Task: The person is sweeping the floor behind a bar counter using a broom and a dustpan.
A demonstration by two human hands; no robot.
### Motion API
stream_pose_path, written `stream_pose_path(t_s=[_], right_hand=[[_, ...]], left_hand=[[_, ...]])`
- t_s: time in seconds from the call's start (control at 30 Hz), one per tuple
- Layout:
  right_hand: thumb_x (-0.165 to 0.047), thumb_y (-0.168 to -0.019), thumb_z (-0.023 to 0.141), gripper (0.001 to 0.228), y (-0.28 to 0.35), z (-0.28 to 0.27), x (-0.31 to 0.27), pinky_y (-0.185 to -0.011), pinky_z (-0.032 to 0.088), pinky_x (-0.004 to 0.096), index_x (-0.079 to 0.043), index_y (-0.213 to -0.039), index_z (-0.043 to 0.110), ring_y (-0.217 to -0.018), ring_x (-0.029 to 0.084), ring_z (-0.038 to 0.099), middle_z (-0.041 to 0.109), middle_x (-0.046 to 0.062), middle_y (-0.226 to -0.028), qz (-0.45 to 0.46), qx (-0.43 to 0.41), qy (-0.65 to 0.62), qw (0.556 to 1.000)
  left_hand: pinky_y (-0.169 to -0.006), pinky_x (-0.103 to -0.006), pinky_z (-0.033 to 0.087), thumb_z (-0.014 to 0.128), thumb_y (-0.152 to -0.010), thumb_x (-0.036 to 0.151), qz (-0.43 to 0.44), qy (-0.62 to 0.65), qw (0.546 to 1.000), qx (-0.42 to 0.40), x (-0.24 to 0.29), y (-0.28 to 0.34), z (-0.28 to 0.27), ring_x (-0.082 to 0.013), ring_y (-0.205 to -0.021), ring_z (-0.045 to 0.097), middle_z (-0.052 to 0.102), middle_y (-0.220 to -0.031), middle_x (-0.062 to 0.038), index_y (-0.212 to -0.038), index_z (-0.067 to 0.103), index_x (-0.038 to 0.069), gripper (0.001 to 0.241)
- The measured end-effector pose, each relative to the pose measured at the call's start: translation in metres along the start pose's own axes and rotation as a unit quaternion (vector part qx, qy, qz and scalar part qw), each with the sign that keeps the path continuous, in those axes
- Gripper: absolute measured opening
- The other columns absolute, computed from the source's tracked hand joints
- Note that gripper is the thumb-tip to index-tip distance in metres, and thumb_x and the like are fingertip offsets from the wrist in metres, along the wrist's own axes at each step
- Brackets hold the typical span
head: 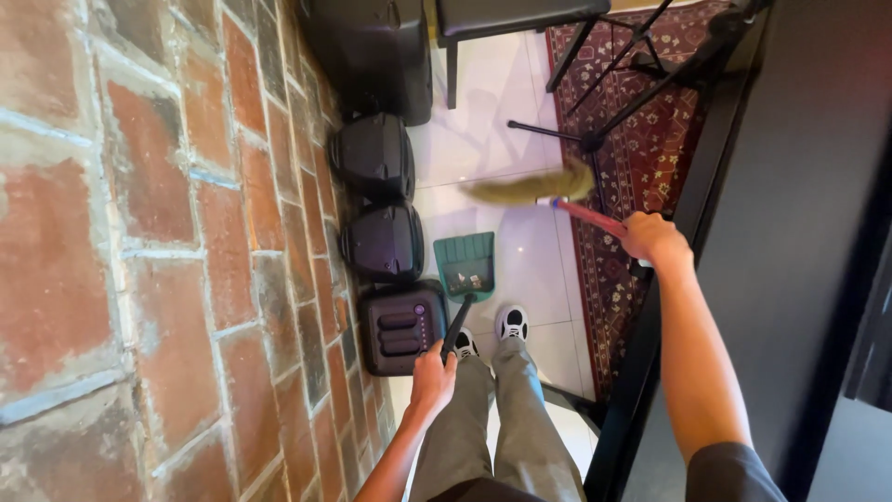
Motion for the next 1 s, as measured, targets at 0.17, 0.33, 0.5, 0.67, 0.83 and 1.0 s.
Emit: stream_pose_path(t_s=[0.17,0.33,0.5,0.67,0.83,1.0], right_hand=[[-0.027,-0.100,0.055,0.043,-0.076,0.117,0.015,-0.103,0.052,0.054,-0.011,-0.139,0.059,-0.123,0.046,0.062,0.061,0.028,-0.137,-0.005,0.031,-0.071,0.997],[-0.020,-0.098,0.053,0.043,-0.036,0.183,0.001,-0.093,0.063,0.050,-0.005,-0.139,0.057,-0.113,0.043,0.072,0.063,0.024,-0.135,0.070,-0.026,-0.146,0.987],[-0.014,-0.095,0.054,0.040,0.003,0.272,0.010,-0.077,0.063,0.045,-0.003,-0.133,0.061,-0.095,0.037,0.076,0.072,0.023,-0.120,0.040,-0.093,-0.111,0.989],[-0.008,-0.092,0.055,0.037,0.005,0.359,0.025,-0.061,0.062,0.040,-0.001,-0.127,0.065,-0.077,0.031,0.080,0.081,0.022,-0.105,0.009,-0.164,-0.081,0.983],[-0.004,-0.089,0.056,0.038,0.029,0.299,0.020,-0.059,0.065,0.042,-0.005,-0.124,0.071,-0.075,0.030,0.077,0.077,0.018,-0.107,0.024,-0.187,-0.100,0.977],[-0.001,-0.096,0.053,0.030,0.109,0.143,0.010,-0.064,0.071,0.045,0.003,-0.123,0.065,-0.078,0.034,0.082,0.074,0.024,-0.112,0.051,-0.151,-0.128,0.979]], left_hand=[[-0.086,-0.0517,0.055,0.064,-0.093,0.024,0.010,0.011,1.000,0.005,-0.006,-0.001,0.000,-0.0483,-0.098,0.068,0.070,-0.101,-0.034,-0.130,0.062,-0.001,0.045],[-0.083,-0.0515,0.056,0.062,-0.093,0.022,0.003,0.024,1.000,-0.007,-0.010,-0.007,0.002,-0.0468,-0.096,0.069,0.070,-0.097,-0.033,-0.129,0.064,0.001,0.042],[-0.083,-0.0507,0.057,0.061,-0.092,0.023,-0.014,0.027,0.999,-0.016,-0.013,-0.007,0.010,-0.0444,-0.093,0.072,0.073,-0.091,-0.030,-0.123,0.067,0.001,0.037],[-0.083,-0.0530,0.056,0.065,-0.091,0.022,0.022,0.022,0.999,0.016,-0.037,-0.005,0.032,-0.0472,-0.093,0.069,0.071,-0.091,-0.031,-0.119,0.069,0.001,0.036],[-0.085,-0.0524,0.056,0.064,-0.092,0.024,0.018,0.022,1.000,-0.007,-0.034,0.004,0.031,-0.0457,-0.096,0.070,0.073,-0.092,-0.030,-0.112,0.072,0.003,0.030],[-0.085,-0.0533,0.055,0.066,-0.088,0.023,0.032,-0.007,0.999,0.005,-0.047,0.013,0.036,-0.0476,-0.097,0.067,0.070,-0.096,-0.030,-0.114,0.071,0.004,0.033]])
Point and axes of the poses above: each hand's wrist, its own y-axis away from the middle knuckle, its own z-axis out of the palm, x = y × z, the point moved 4 cm from there along -y, towards the middle knuckle
